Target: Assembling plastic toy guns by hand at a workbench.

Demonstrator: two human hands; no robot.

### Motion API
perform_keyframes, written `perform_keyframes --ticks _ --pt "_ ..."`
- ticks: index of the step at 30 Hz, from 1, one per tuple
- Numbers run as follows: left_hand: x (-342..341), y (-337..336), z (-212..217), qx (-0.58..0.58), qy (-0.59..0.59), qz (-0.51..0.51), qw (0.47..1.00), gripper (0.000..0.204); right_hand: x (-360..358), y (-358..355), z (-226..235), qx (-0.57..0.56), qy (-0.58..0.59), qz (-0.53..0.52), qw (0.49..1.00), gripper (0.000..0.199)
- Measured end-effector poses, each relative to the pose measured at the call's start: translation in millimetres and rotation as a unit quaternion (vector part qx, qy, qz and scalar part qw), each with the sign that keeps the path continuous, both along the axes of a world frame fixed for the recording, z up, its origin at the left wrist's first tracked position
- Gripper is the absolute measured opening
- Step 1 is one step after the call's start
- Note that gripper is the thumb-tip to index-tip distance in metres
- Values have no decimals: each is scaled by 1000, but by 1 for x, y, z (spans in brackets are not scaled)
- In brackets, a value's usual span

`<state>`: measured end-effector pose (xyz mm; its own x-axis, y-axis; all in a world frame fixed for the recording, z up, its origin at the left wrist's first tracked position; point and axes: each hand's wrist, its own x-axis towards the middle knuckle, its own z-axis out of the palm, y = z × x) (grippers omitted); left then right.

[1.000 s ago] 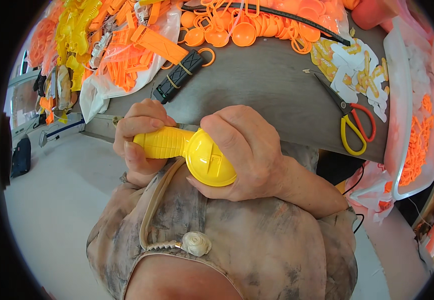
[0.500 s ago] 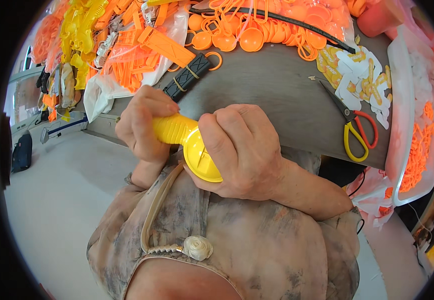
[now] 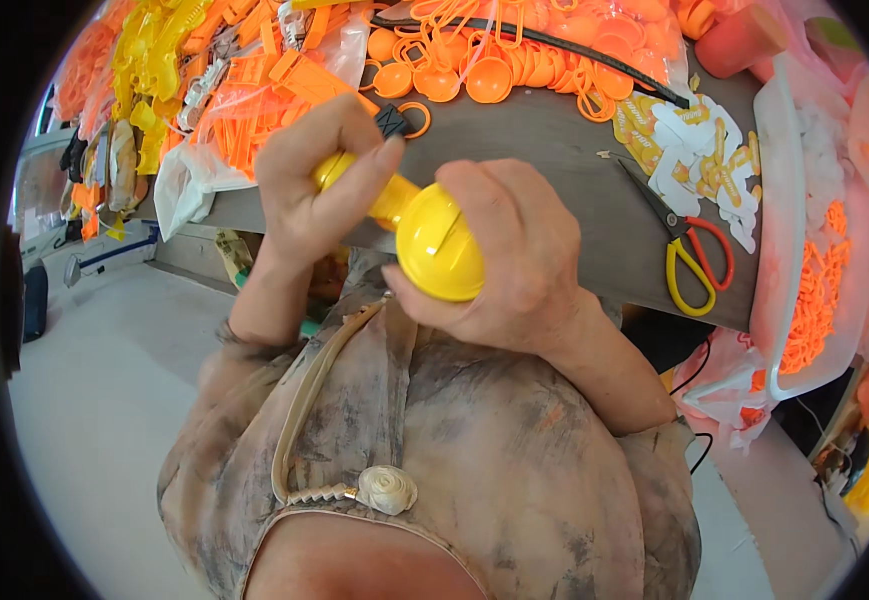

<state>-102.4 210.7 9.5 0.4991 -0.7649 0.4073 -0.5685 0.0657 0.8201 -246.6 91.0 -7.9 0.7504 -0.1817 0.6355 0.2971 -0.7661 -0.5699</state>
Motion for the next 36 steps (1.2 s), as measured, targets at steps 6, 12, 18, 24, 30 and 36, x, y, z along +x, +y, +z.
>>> perform_keyframes --ticks 6,12,18,24,30,36 --pt "17 -46 28 65 -202 -50 976 18 7 -22 19 107 180 15 978 49" --pt "9 -23 73 -65 -67 38 995 53 -13 -46 -18 367 92 -15 926 54" --pt "-1 14 -9 -267 312 2 912 99 -6 -22 -35 453 -127 16 882 76" --pt "-28 -5 -41 -205 364 -84 905 102 7 7 -32 462 -48 112 879 87" --pt "-4 -12 -21 -250 292 -235 893 88 19 2 -25 328 1 172 929 70" --pt "7 -3 -22 -266 215 -228 912 83 4 -45 -22 337 46 142 929 53"
